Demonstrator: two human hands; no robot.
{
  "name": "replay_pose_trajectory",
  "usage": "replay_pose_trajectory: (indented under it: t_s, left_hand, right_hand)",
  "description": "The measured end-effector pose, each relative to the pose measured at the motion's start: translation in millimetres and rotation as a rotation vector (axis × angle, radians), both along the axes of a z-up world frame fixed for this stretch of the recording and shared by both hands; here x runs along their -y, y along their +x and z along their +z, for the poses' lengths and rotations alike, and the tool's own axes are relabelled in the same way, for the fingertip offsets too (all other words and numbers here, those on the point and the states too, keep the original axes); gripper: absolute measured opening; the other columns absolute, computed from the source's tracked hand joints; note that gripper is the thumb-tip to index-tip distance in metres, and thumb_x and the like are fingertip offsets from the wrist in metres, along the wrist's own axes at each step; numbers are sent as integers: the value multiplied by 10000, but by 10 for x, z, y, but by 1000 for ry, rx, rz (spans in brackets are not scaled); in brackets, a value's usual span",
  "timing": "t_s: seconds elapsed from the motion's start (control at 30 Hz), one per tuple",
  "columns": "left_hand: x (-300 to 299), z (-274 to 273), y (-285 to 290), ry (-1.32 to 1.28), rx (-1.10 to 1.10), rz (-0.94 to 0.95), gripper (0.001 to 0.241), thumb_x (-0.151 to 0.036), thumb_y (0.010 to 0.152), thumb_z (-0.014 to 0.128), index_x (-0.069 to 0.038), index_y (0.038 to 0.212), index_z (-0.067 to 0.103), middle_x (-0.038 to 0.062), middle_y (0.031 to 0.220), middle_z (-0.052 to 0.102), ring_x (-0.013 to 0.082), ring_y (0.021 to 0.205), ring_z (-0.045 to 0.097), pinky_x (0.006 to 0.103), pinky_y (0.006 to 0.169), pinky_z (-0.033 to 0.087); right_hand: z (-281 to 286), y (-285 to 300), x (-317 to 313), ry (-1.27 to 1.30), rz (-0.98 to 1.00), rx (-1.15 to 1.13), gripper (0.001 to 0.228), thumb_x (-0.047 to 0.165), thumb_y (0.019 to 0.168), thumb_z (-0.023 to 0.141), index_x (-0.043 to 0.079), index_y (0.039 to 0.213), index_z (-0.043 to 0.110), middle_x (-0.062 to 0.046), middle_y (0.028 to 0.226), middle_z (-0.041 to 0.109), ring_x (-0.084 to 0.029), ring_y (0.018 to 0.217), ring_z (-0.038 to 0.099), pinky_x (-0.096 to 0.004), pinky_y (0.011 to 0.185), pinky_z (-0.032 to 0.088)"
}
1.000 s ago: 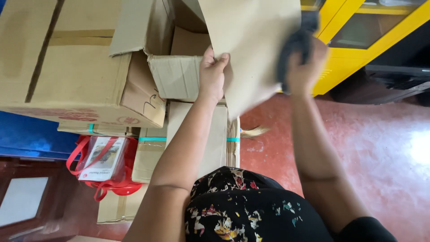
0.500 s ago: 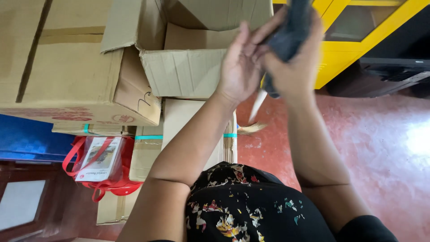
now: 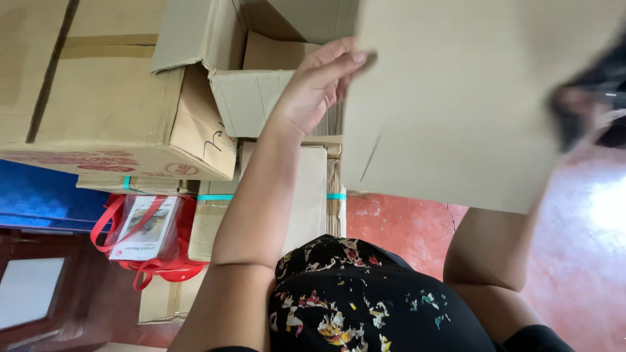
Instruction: Wiping down cardboard folders with a cloth before stacking them.
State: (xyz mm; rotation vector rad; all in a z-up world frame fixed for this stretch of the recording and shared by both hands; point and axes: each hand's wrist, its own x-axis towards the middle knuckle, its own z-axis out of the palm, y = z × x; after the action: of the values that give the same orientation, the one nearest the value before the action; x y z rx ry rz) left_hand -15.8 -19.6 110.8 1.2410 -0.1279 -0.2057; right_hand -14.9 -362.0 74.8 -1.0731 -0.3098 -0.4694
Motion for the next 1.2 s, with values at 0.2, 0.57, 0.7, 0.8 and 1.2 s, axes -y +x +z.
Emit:
replay_pose_trajectory:
  t_s: [0.2, 0.57, 0.7, 0.8, 1.2]
  left_hand:
    - [-161, -317, -6, 317, 68, 312, 103, -48, 932, 645, -118, 966, 577, -10, 931, 655, 116, 880, 587, 270, 844, 479]
    - [39, -1098, 295, 181, 142, 488, 500, 111, 685, 418, -61, 1043, 721, 69, 923, 755, 156, 857, 647, 264, 775, 538]
    - [-40, -1204, 267, 131, 225, 459, 414, 90, 707, 551, -61, 1067, 690, 69, 938, 752, 157, 863, 645, 271, 805, 528]
    - [-66, -1031, 102, 287, 126, 411, 239, -29, 901, 626, -104, 1128, 646, 44, 1062, 764, 162, 963, 712, 286, 889, 533]
    - [-73, -1036, 476, -425, 261, 594, 374, 224, 800, 641, -63, 1016, 747, 96, 955, 772, 162, 859, 679, 288, 741, 569]
  right_hand:
    - [-319, 138, -183, -266, -32, -505, 240, 208, 772, 810, 240, 873, 595, 117, 761, 550, -18, 648, 516, -150, 612, 416]
    - [-15, 91, -1889, -1212, -243, 551, 577, 196, 877, 700, 161, 1437, 566, -193, 1487, 546, -418, 1424, 444, -604, 1115, 315]
    - [-211, 592, -1731, -1354, -378, 606, 594, 329, 856, 725, 222, 1433, 628, -207, 1406, 541, -426, 1287, 531, -580, 965, 377]
    - [-159, 971, -1128, -1098, -577, 550, 439, 21, 811, 727, 71, 1247, 713, -117, 1233, 705, -332, 1148, 608, -447, 1004, 428]
    - [-358, 170, -1923, -1193, -269, 538, 639, 210, 845, 712, 199, 1464, 551, -89, 1532, 548, -373, 1429, 459, -551, 1094, 346]
